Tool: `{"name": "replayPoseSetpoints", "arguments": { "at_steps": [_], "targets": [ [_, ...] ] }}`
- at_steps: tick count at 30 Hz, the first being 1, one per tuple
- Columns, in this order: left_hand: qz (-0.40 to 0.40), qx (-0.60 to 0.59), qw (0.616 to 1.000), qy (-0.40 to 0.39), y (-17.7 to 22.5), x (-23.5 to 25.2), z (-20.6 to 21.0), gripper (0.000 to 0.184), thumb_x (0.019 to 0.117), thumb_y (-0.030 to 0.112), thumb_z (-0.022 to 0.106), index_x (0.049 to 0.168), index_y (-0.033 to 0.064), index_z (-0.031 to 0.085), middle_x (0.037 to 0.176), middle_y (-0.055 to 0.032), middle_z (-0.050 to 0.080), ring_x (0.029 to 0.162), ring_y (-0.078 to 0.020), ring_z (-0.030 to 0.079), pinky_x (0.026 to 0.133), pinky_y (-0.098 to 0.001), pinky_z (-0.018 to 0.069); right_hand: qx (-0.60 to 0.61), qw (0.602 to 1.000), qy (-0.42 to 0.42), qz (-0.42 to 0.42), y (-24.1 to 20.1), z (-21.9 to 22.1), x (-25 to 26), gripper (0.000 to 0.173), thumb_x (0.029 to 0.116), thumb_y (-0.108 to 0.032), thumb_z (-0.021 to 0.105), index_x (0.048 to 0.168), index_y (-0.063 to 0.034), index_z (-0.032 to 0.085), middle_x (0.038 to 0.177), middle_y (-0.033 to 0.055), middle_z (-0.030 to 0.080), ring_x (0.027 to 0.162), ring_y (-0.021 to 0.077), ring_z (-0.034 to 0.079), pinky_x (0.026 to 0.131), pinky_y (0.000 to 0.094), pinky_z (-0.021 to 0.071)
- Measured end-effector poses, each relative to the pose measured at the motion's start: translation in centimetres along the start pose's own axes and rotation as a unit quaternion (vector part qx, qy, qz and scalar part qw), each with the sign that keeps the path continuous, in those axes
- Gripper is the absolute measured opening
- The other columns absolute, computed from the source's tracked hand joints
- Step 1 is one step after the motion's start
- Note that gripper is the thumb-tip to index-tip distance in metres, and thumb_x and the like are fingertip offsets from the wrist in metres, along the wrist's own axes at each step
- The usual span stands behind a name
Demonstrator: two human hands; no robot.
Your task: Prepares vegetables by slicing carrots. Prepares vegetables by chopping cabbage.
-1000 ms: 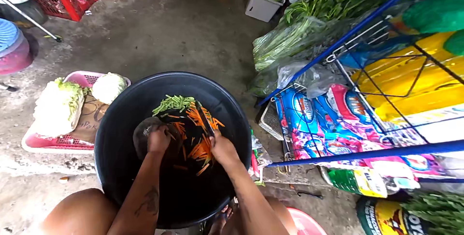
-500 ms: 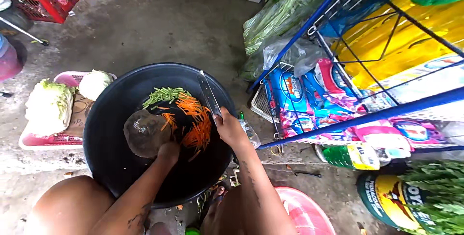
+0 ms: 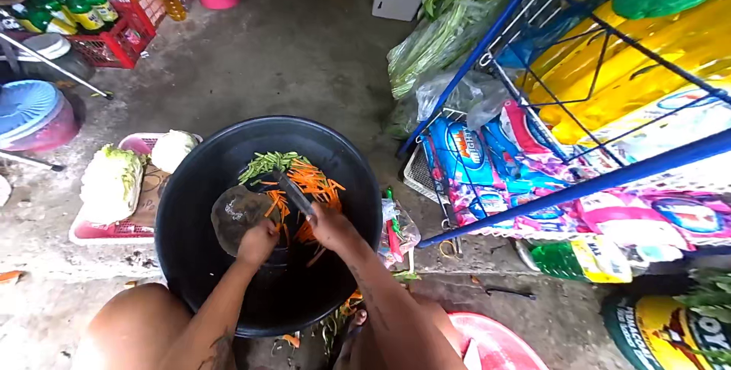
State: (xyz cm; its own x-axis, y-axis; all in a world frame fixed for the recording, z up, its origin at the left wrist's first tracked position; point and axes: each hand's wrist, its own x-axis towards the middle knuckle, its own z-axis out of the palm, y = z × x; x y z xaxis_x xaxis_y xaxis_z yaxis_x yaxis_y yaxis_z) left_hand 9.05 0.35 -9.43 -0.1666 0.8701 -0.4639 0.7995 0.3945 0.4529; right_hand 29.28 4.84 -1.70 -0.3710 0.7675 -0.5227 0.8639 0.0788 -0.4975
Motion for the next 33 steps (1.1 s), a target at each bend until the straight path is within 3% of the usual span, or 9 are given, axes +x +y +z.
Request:
{"name": "replayPoseSetpoints", "arguments": {
  "at_steps": [2, 5, 8, 11, 13, 16, 24, 30, 33],
  "targets": [
    [-0.049, -0.184, 0.978, 0.086, -2.1, 1.4, -1.9, 0.037, 0.1002, 0.022, 0.066, 0.131, 0.0011, 0.062, 0.118, -0.0206, 0.070, 0.110, -0.0338, 0.068, 0.099, -0.0539, 0.0528, -0.023, 0.998, -0.052, -0.025, -0.7, 2.7, 1.7, 0.045, 0.1122, -0.032, 0.041, 0.152, -0.0112, 0.045, 0.132, 0.0234, 0.065, 0.124, 0.0413, 0.063, 0.102, 0.0618, 0.0495],
    [-0.107, -0.399, 0.898, 0.152, -4.0, 3.5, -3.4, 0.032, 0.1007, 0.013, 0.066, 0.128, -0.0029, 0.061, 0.108, -0.0164, 0.068, 0.086, -0.0187, 0.068, 0.081, -0.0360, 0.0579, -0.044, 0.992, -0.115, -0.036, -0.8, 5.4, 3.0, 0.045, 0.1120, -0.032, 0.042, 0.152, -0.0134, 0.046, 0.133, 0.0243, 0.064, 0.124, 0.0430, 0.062, 0.102, 0.0636, 0.0490],
    [-0.132, -0.468, 0.862, 0.143, -4.0, 5.3, -4.0, 0.031, 0.1007, 0.010, 0.066, 0.128, -0.0031, 0.060, 0.106, -0.0153, 0.068, 0.082, -0.0144, 0.067, 0.077, -0.0305, 0.0579, -0.026, 0.993, -0.115, -0.018, -0.2, 5.7, 4.0, 0.046, 0.1120, -0.032, 0.043, 0.153, -0.0115, 0.045, 0.135, 0.0245, 0.063, 0.124, 0.0421, 0.063, 0.102, 0.0624, 0.0497],
    [-0.132, -0.449, 0.875, 0.120, -3.5, 7.1, -3.4, 0.033, 0.0998, 0.009, 0.066, 0.129, -0.0034, 0.059, 0.111, -0.0171, 0.069, 0.089, -0.0189, 0.069, 0.083, -0.0350, 0.0588, -0.026, 0.997, -0.052, 0.052, 0.2, 4.2, 4.2, 0.047, 0.1121, -0.032, 0.041, 0.155, -0.0121, 0.042, 0.138, 0.0219, 0.062, 0.127, 0.0395, 0.062, 0.105, 0.0598, 0.0488],
    [-0.125, -0.387, 0.907, 0.111, -3.7, 8.4, -2.7, 0.037, 0.0975, 0.008, 0.067, 0.132, -0.0030, 0.059, 0.115, -0.0195, 0.070, 0.097, -0.0254, 0.072, 0.089, -0.0419, 0.0591, -0.041, 0.995, -0.012, 0.091, 0.4, 3.5, 4.4, 0.050, 0.1123, -0.032, 0.037, 0.159, -0.0147, 0.036, 0.136, 0.0203, 0.064, 0.125, 0.0379, 0.063, 0.103, 0.0578, 0.0506],
    [-0.119, -0.294, 0.943, 0.104, -4.0, 9.4, -2.2, 0.041, 0.0951, 0.010, 0.070, 0.133, -0.0008, 0.059, 0.116, -0.0197, 0.071, 0.101, -0.0299, 0.073, 0.093, -0.0474, 0.0590, -0.043, 0.995, -0.003, 0.095, -0.7, 3.6, 4.3, 0.051, 0.1128, -0.032, 0.036, 0.161, -0.0149, 0.032, 0.132, 0.0212, 0.065, 0.122, 0.0382, 0.065, 0.102, 0.0566, 0.0521],
    [-0.078, -0.255, 0.956, 0.123, -4.7, 9.3, -1.7, 0.032, 0.0975, 0.011, 0.066, 0.128, -0.0003, 0.063, 0.114, -0.0193, 0.071, 0.101, -0.0302, 0.072, 0.093, -0.0478, 0.0582, -0.063, 0.992, -0.073, 0.076, -5.7, 6.4, 3.9, 0.049, 0.1114, -0.026, 0.040, 0.158, -0.0138, 0.032, 0.125, 0.0212, 0.067, 0.116, 0.0384, 0.068, 0.097, 0.0563, 0.0545],
    [-0.081, -0.264, 0.953, 0.124, -4.7, 9.2, -1.7, 0.031, 0.0969, 0.011, 0.066, 0.126, 0.0009, 0.065, 0.114, -0.0187, 0.071, 0.100, -0.0296, 0.072, 0.092, -0.0483, 0.0582, -0.086, 0.984, -0.150, 0.048, -3.5, 3.4, 0.9, 0.048, 0.1118, -0.026, 0.041, 0.158, -0.0124, 0.035, 0.131, 0.0237, 0.064, 0.120, 0.0402, 0.065, 0.101, 0.0586, 0.0515],
    [-0.085, -0.265, 0.953, 0.121, -4.8, 9.2, -1.7, 0.030, 0.0967, 0.011, 0.066, 0.125, 0.0017, 0.065, 0.114, -0.0176, 0.072, 0.101, -0.0280, 0.073, 0.093, -0.0469, 0.0583, -0.085, 0.979, -0.177, 0.047, -2.3, 3.6, 0.7, 0.050, 0.1125, -0.028, 0.040, 0.160, -0.0146, 0.032, 0.127, 0.0245, 0.065, 0.106, 0.0396, 0.069, 0.092, 0.0571, 0.0554]
  ]
}}
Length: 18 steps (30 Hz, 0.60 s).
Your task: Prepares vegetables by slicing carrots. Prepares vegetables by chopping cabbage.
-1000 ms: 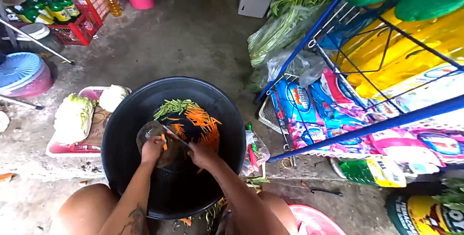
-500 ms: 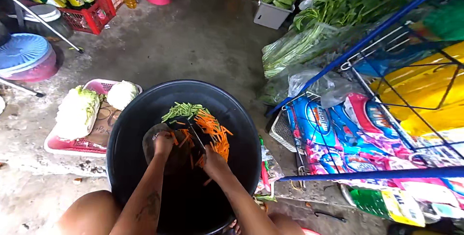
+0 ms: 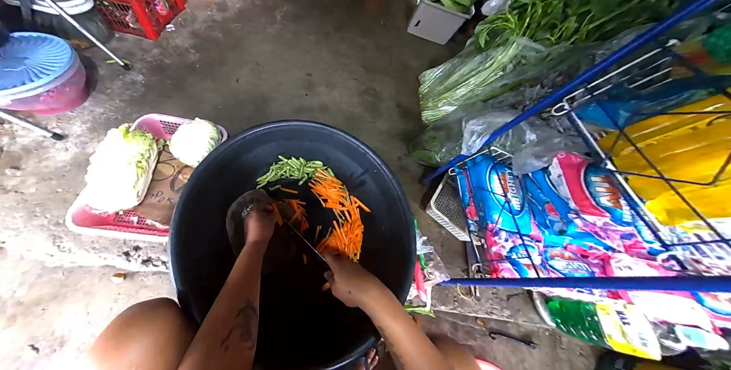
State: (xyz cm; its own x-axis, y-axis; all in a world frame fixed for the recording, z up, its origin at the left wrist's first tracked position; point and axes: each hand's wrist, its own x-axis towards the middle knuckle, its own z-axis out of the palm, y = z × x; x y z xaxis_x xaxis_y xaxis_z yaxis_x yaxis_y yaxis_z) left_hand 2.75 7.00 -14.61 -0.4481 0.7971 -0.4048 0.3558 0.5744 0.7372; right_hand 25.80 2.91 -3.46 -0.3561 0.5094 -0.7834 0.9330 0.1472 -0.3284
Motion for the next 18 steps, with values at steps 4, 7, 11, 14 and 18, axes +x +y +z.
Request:
{"name": "replayPoseSetpoints", "arguments": {
  "at_steps": [4, 7, 11, 14, 18],
  "targets": [
    [0.004, 0.011, 1.000, 0.002, 0.0, -0.1, 0.1, 0.029, 0.0974, 0.012, 0.066, 0.124, 0.0017, 0.066, 0.115, -0.0175, 0.072, 0.101, -0.0287, 0.072, 0.094, -0.0476, 0.0579, 0.041, 0.997, 0.042, 0.046, 1.1, -1.4, 0.9, 0.048, 0.1118, -0.027, 0.041, 0.157, -0.0154, 0.035, 0.124, 0.0233, 0.065, 0.099, 0.0379, 0.070, 0.085, 0.0554, 0.0566],
    [0.005, 0.010, 1.000, 0.006, 0.1, -0.2, 0.1, 0.028, 0.0981, 0.012, 0.065, 0.125, 0.0018, 0.066, 0.116, -0.0189, 0.070, 0.102, -0.0305, 0.072, 0.095, -0.0497, 0.0572, 0.036, 0.980, 0.153, 0.119, 1.1, -2.6, 1.0, 0.051, 0.1108, -0.026, 0.040, 0.161, -0.0167, 0.032, 0.134, 0.0196, 0.065, 0.122, 0.0378, 0.065, 0.101, 0.0572, 0.0527],
    [0.002, 0.005, 1.000, 0.011, 0.2, -0.5, 0.2, 0.030, 0.0989, 0.014, 0.063, 0.127, 0.0025, 0.066, 0.118, -0.0175, 0.071, 0.103, -0.0297, 0.072, 0.095, -0.0489, 0.0577, 0.031, 0.985, 0.152, 0.070, -1.0, -1.6, 1.1, 0.048, 0.1117, -0.027, 0.038, 0.158, -0.0156, 0.033, 0.127, 0.0209, 0.067, 0.117, 0.0388, 0.067, 0.097, 0.0579, 0.0538],
    [0.003, 0.011, 1.000, 0.017, 0.3, -0.5, 0.2, 0.029, 0.0984, 0.012, 0.064, 0.126, 0.0027, 0.067, 0.117, -0.0176, 0.071, 0.103, -0.0296, 0.072, 0.095, -0.0490, 0.0576, 0.023, 0.991, 0.133, 0.020, -3.5, 0.3, 2.6, 0.047, 0.1120, -0.026, 0.038, 0.158, -0.0148, 0.034, 0.123, 0.0208, 0.069, 0.114, 0.0392, 0.069, 0.095, 0.0574, 0.0550],
    [0.005, 0.006, 1.000, 0.030, 0.3, -0.4, 0.4, 0.027, 0.0986, 0.012, 0.064, 0.123, 0.0021, 0.068, 0.113, -0.0172, 0.073, 0.101, -0.0286, 0.073, 0.095, -0.0479, 0.0580, 0.017, 0.991, 0.129, 0.008, -5.1, 1.5, 5.0, 0.045, 0.1118, -0.024, 0.038, 0.155, -0.0146, 0.035, 0.121, 0.0199, 0.069, 0.114, 0.0378, 0.069, 0.094, 0.0554, 0.0558]
  ]
}}
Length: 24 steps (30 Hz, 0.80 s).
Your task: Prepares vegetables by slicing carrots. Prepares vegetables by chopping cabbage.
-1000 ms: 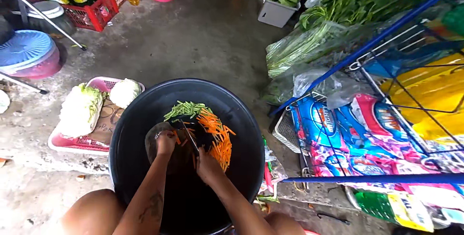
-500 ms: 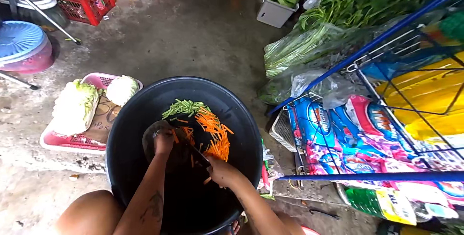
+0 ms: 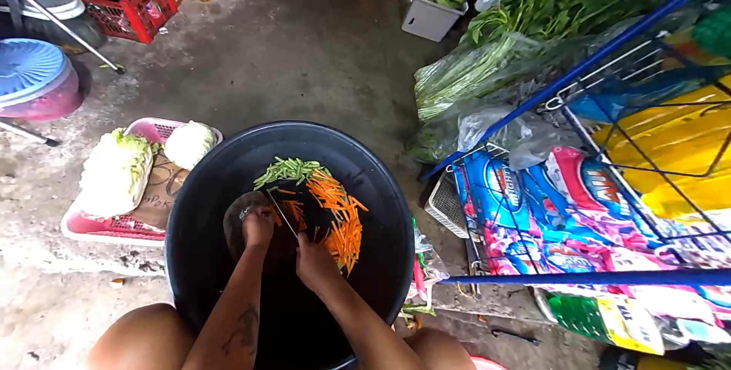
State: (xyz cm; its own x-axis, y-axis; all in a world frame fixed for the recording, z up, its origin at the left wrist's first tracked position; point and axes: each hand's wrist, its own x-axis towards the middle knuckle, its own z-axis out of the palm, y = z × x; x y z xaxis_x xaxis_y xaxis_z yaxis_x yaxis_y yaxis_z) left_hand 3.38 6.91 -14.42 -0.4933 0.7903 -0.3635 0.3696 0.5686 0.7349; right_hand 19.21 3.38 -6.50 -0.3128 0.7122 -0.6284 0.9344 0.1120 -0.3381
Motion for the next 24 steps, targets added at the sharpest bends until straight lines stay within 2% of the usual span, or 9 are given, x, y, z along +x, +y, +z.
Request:
{"name": "replayPoseSetpoints", "arguments": {
  "at_steps": [7, 16, 24],
  "targets": [
    [-0.013, 0.012, 1.000, -0.005, 0.4, -0.2, -0.2, 0.026, 0.1009, 0.015, 0.062, 0.123, 0.0033, 0.069, 0.115, -0.0175, 0.072, 0.103, -0.0292, 0.072, 0.096, -0.0484, 0.0572, -0.005, 1.000, -0.001, 0.004, 0.0, 1.2, 1.1, 0.044, 0.1116, -0.022, 0.037, 0.155, -0.0145, 0.036, 0.123, 0.0192, 0.069, 0.113, 0.0370, 0.070, 0.093, 0.0546, 0.0566],
    [-0.005, 0.074, 0.997, -0.007, 1.4, -0.6, -0.6, 0.028, 0.1047, 0.018, 0.056, 0.124, 0.0014, 0.069, 0.123, -0.0202, 0.070, 0.119, -0.0334, 0.066, 0.106, -0.0510, 0.0496, -0.001, 0.999, -0.013, 0.031, -0.8, 2.1, 1.1, 0.046, 0.1114, -0.018, 0.032, 0.157, -0.0151, 0.032, 0.120, 0.0195, 0.070, 0.111, 0.0375, 0.071, 0.091, 0.0549, 0.0572],
    [0.016, 0.107, 0.994, 0.002, 1.7, -1.2, -0.5, 0.031, 0.1054, 0.023, 0.055, 0.122, 0.0021, 0.070, 0.123, -0.0214, 0.070, 0.120, -0.0368, 0.065, 0.106, -0.0556, 0.0487, 0.029, 0.999, -0.022, 0.019, 0.1, 2.8, 2.4, 0.051, 0.1115, -0.019, 0.035, 0.161, -0.0143, 0.025, 0.131, 0.0219, 0.065, 0.115, 0.0392, 0.068, 0.096, 0.0573, 0.0551]
  ]
}}
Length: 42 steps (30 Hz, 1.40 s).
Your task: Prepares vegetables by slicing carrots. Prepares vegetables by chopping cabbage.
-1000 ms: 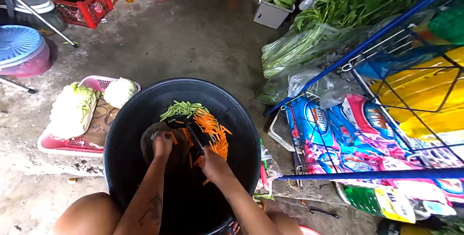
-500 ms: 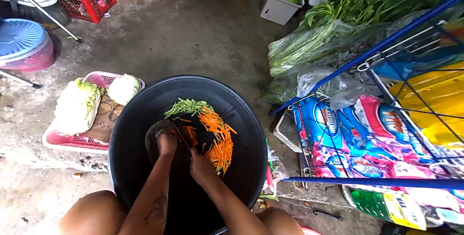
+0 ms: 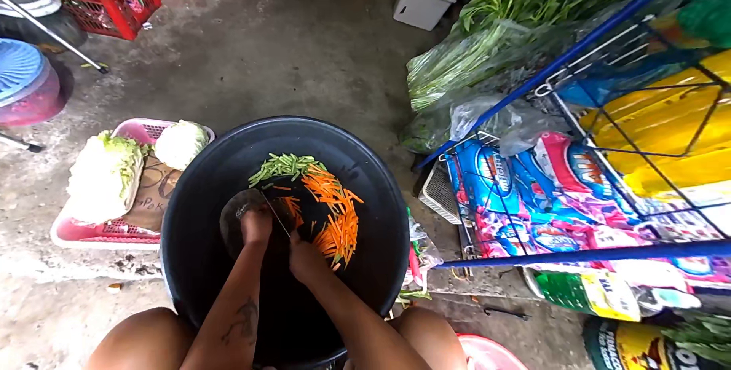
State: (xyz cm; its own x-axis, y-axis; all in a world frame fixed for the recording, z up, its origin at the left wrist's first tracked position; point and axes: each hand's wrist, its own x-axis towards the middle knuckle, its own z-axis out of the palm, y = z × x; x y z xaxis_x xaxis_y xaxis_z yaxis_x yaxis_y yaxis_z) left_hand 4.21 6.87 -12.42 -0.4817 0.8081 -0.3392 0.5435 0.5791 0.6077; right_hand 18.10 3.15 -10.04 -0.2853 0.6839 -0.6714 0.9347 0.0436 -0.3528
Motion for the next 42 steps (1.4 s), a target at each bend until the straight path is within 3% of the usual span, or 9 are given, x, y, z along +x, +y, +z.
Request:
{"name": "replayPoseSetpoints", "arguments": {
  "at_steps": [10, 16, 18, 21, 25, 29, 33, 38, 42],
  "targets": [
    [-0.001, -0.025, 1.000, -0.014, -0.2, 0.1, 0.2, 0.030, 0.1016, 0.016, 0.060, 0.127, 0.0004, 0.066, 0.120, -0.0221, 0.070, 0.114, -0.0363, 0.068, 0.102, -0.0552, 0.0521, -0.017, 0.998, -0.058, 0.034, 3.2, -3.8, -7.4, 0.050, 0.1065, -0.016, 0.048, 0.155, -0.0108, 0.038, 0.132, 0.0227, 0.064, 0.122, 0.0415, 0.064, 0.098, 0.0621, 0.0524],
    [0.066, 0.142, 0.987, -0.037, 2.4, -1.1, 1.0, 0.046, 0.1007, 0.016, 0.058, 0.145, 0.0096, 0.053, 0.142, -0.0242, 0.057, 0.121, -0.0444, 0.064, 0.098, -0.0616, 0.0528, 0.060, 0.992, 0.068, 0.083, 6.1, -9.1, -8.0, 0.052, 0.1123, -0.025, 0.036, 0.162, -0.0127, 0.027, 0.135, 0.0222, 0.063, 0.123, 0.0384, 0.065, 0.101, 0.0565, 0.0529],
    [0.088, 0.187, 0.977, -0.054, 3.5, -1.2, 1.8, 0.048, 0.1025, 0.015, 0.055, 0.150, 0.0116, 0.049, 0.149, -0.0263, 0.050, 0.120, -0.0471, 0.063, 0.097, -0.0618, 0.0537, 0.103, 0.986, 0.104, 0.080, 7.2, -11.2, -8.7, 0.051, 0.1134, -0.028, 0.035, 0.162, -0.0129, 0.027, 0.129, 0.0217, 0.065, 0.112, 0.0363, 0.068, 0.095, 0.0537, 0.0552],
    [0.144, 0.168, 0.970, -0.099, 5.4, -0.8, 3.5, 0.051, 0.0994, 0.012, 0.059, 0.149, 0.0101, 0.049, 0.152, -0.0246, 0.048, 0.125, -0.0439, 0.061, 0.101, -0.0585, 0.0524, 0.148, 0.977, 0.128, 0.089, 8.6, -13.5, -9.6, 0.046, 0.1141, -0.029, 0.034, 0.157, -0.0122, 0.031, 0.120, 0.0205, 0.066, 0.098, 0.0331, 0.071, 0.086, 0.0499, 0.0579],
    [0.313, 0.195, 0.911, -0.186, 8.0, 0.4, 8.0, 0.038, 0.1025, 0.015, 0.058, 0.138, 0.0036, 0.062, 0.146, -0.0194, 0.057, 0.141, -0.0351, 0.049, 0.120, -0.0495, 0.0364, 0.180, 0.968, 0.149, 0.086, 10.1, -14.9, -10.2, 0.042, 0.1141, -0.029, 0.034, 0.152, -0.0111, 0.036, 0.116, 0.0185, 0.066, 0.090, 0.0289, 0.072, 0.080, 0.0454, 0.0593],
    [0.298, 0.306, 0.890, -0.159, 9.9, 1.3, 11.8, 0.038, 0.1062, 0.013, 0.049, 0.142, 0.0158, 0.062, 0.149, -0.0125, 0.055, 0.141, -0.0397, 0.047, 0.109, -0.0607, 0.0437, 0.186, 0.968, 0.143, 0.084, 10.6, -15.7, -10.4, 0.045, 0.1143, -0.030, 0.033, 0.156, -0.0123, 0.032, 0.118, 0.0182, 0.066, 0.092, 0.0289, 0.072, 0.082, 0.0452, 0.0588],
    [0.255, 0.319, 0.900, -0.151, 11.0, 1.3, 12.0, 0.036, 0.1044, 0.011, 0.051, 0.138, 0.0110, 0.063, 0.146, -0.0170, 0.057, 0.138, -0.0428, 0.050, 0.107, -0.0629, 0.0446, 0.191, 0.968, 0.139, 0.083, 11.1, -16.0, -10.6, 0.046, 0.1142, -0.031, 0.033, 0.157, -0.0128, 0.031, 0.116, 0.0171, 0.066, 0.090, 0.0274, 0.071, 0.081, 0.0438, 0.0588],
    [0.140, 0.020, 0.961, -0.237, 9.6, 1.1, 8.8, 0.037, 0.1041, 0.021, 0.061, 0.133, -0.0019, 0.060, 0.128, -0.0204, 0.066, 0.120, -0.0303, 0.064, 0.107, -0.0478, 0.0478, 0.184, 0.969, 0.149, 0.077, 11.3, -15.9, -10.2, 0.047, 0.1143, -0.031, 0.033, 0.157, -0.0124, 0.030, 0.117, 0.0169, 0.065, 0.089, 0.0271, 0.071, 0.080, 0.0431, 0.0589],
    [0.023, -0.221, 0.961, -0.163, 6.4, -0.4, 4.7, 0.032, 0.1013, 0.013, 0.065, 0.129, -0.0020, 0.059, 0.112, -0.0136, 0.066, 0.089, -0.0155, 0.064, 0.081, -0.0321, 0.0537, 0.146, 0.980, 0.124, 0.059, 9.6, -14.7, -9.7, 0.048, 0.1141, -0.030, 0.033, 0.159, -0.0123, 0.031, 0.125, 0.0202, 0.065, 0.103, 0.0329, 0.071, 0.089, 0.0498, 0.0569]
  ]
}}
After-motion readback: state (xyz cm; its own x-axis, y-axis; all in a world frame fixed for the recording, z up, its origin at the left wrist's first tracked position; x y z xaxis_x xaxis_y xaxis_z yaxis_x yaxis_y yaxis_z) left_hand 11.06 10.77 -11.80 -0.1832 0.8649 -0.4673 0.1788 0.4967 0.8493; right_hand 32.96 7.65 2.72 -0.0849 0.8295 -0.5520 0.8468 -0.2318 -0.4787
